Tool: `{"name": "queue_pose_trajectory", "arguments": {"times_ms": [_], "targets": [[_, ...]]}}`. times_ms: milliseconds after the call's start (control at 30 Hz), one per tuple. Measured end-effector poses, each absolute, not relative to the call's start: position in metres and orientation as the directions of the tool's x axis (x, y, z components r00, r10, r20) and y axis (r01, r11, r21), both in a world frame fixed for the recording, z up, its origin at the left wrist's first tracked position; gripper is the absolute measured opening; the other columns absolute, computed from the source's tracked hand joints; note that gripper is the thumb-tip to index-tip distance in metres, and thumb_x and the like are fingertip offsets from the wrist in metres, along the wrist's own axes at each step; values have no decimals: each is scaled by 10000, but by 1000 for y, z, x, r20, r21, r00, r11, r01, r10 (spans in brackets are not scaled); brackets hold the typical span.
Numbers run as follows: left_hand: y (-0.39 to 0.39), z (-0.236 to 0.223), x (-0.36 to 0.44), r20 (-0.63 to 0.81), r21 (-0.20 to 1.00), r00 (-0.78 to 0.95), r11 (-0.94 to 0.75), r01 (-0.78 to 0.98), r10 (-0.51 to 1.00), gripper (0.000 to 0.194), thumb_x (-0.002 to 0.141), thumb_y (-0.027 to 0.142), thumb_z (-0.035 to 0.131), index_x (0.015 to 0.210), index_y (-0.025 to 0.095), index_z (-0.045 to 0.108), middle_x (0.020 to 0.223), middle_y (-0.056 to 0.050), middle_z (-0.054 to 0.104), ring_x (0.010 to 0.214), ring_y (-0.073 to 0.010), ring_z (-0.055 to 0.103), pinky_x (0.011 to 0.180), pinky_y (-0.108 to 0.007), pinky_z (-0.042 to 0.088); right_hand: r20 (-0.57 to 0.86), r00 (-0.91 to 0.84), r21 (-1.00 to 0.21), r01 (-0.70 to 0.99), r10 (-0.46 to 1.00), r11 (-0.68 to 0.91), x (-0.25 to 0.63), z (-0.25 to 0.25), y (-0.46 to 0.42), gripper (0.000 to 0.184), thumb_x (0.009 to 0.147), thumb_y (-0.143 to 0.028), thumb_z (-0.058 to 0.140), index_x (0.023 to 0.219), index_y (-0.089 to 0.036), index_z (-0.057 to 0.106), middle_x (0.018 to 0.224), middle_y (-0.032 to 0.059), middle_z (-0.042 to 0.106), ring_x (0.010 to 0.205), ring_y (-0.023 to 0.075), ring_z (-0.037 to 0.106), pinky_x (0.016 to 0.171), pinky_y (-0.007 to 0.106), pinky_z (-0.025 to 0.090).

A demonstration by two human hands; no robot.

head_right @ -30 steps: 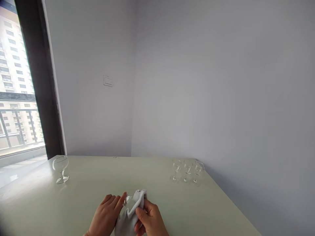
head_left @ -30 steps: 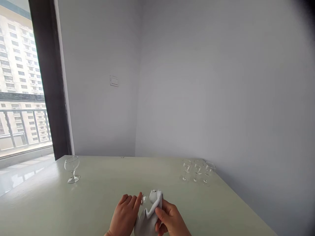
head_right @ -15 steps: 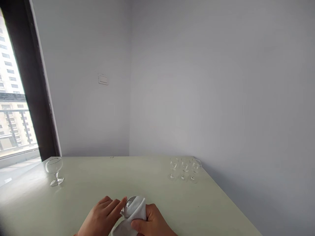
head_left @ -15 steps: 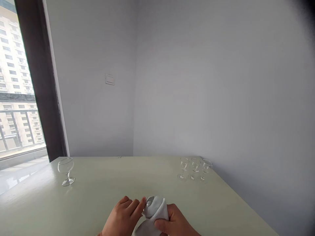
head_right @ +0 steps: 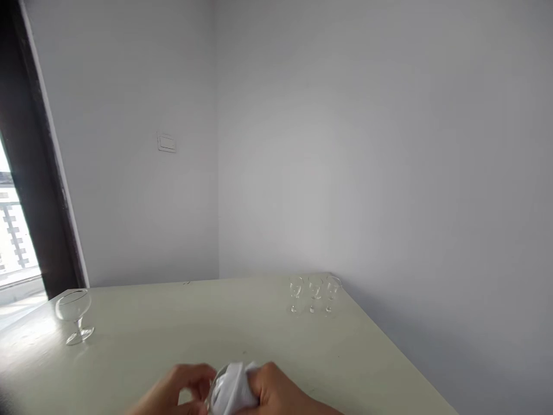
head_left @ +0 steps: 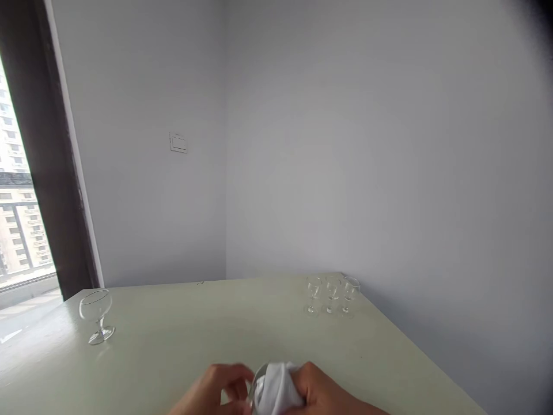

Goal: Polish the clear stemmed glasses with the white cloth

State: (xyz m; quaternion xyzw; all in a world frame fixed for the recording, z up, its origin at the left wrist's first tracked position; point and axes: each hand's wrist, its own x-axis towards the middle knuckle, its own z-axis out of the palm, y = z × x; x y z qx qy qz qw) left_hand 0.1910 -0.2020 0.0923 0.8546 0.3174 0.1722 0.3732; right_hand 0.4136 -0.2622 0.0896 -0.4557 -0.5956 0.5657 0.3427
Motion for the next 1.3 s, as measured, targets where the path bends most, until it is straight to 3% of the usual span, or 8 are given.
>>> {"name": "queue_pose_trajectory", "arguments": {"times_ms": [200,500,767,867,967,1067,1167,1300], "targets": [[-161,69,203,770,-203,592,-786,584,240,286,826,73,485,1039,218,609,823,-25,670,863,-200,589,992,-494,254,-181,-83,-924,-326,980,-199,397,88,-225,402,628,-522,689,719,-150,565,432,-50,507,332,61,409,385,200,292],[-104,76,196,506,358,642,-817,451,576,249,879,318,434,882,198,653,693,-36,620,684,-171,525,733,-348,404,13,-202,-993,-116,979,-11,393,92,-181,277,645,-380,708,715,-131,608,522,-41,573,358,78,493,406,209,314],[-102,93,173,105,636,833,-680,364,543,380,873,420,436,734,160,675,604,-22,646,540,-139,592,484,-216,431,152,-382,-942,223,912,251,393,88,-192,66,682,-187,627,626,-156,611,547,-53,522,436,84,541,431,186,394],[-120,90,183,267,475,727,-742,472,633,282,898,288,387,956,199,649,801,-52,687,760,-192,621,715,-334,475,49,-261,-997,-63,964,34,387,78,-185,167,664,-285,685,701,-133,626,514,-46,529,368,79,510,373,177,345],[-137,82,194,575,-50,653,-775,630,494,318,849,109,416,1101,195,589,853,-58,682,838,-221,609,935,-498,354,-19,-201,-946,-313,980,-82,382,71,-180,344,626,-428,722,733,-120,610,484,-53,515,322,39,399,355,174,290],[-143,75,194,642,-317,697,-716,622,321,312,831,58,432,1097,139,573,758,-40,671,705,-204,609,815,-428,423,22,-250,-942,-330,968,-64,381,70,-185,360,647,-449,707,745,-116,611,482,-54,499,343,41,394,372,177,293],[-143,78,187,552,-120,720,-814,569,421,164,850,173,485,971,167,595,681,-4,641,613,-177,569,607,-303,399,74,-400,-993,-114,913,31,388,79,-197,216,685,-324,668,751,-125,617,555,-37,526,405,77,500,424,186,365],[-149,90,178,150,596,747,-662,454,648,283,837,392,515,650,188,573,562,33,513,541,-116,464,535,-231,334,162,-561,-836,359,812,415,403,94,-209,105,685,-142,521,757,-181,587,711,-30,575,533,92,555,521,191,404]]}}
